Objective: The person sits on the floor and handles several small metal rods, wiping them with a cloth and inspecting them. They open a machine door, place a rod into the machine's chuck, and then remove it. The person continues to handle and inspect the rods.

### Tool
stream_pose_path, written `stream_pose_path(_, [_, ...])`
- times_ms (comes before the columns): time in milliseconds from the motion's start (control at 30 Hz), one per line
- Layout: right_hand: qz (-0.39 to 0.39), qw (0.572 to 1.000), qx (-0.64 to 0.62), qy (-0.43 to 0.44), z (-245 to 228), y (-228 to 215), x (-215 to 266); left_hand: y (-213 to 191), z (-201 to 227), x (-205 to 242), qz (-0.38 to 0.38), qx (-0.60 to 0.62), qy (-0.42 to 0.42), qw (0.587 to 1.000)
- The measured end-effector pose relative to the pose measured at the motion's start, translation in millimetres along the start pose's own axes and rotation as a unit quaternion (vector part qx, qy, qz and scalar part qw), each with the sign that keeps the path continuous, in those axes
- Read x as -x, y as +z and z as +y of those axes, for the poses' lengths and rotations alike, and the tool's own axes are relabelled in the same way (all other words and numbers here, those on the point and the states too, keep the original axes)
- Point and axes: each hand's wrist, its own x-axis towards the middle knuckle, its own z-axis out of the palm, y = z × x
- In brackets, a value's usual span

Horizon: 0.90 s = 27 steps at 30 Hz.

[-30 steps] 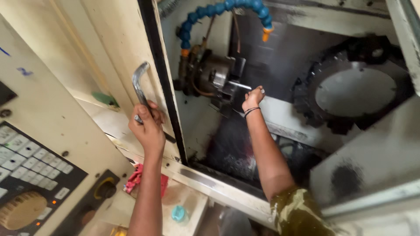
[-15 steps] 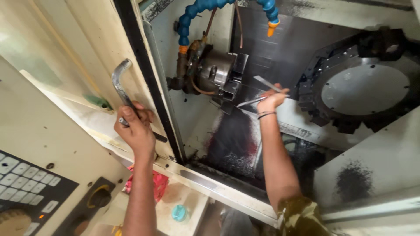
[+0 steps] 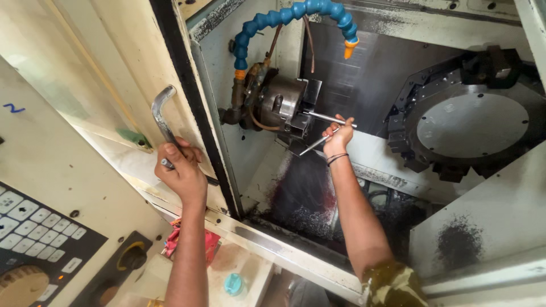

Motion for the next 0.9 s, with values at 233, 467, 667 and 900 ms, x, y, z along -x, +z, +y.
stream_pose_path(233, [-0.053, 0.989, 0.094, 0.103, 19, 27, 3, 3, 3, -1, 0.001, -0.01, 0.017, 1.0])
stream_pose_path(467, [0.123, 0.966, 0.226, -0.017, 39, 23, 15, 2, 1, -2, 0.007, -0.004, 0.008, 1.0])
stream_pose_path(667, [0.073, 0.887, 0.336, -0.308, 44, 7, 33, 3, 3, 0, 0.004, 0.002, 0.006, 1.0])
stream_pose_path(900, [-0.003, 0.884, 0.415, -0.215, 32, 13, 53, 7, 2, 1, 0.03, -0.018, 0.005, 0.999])
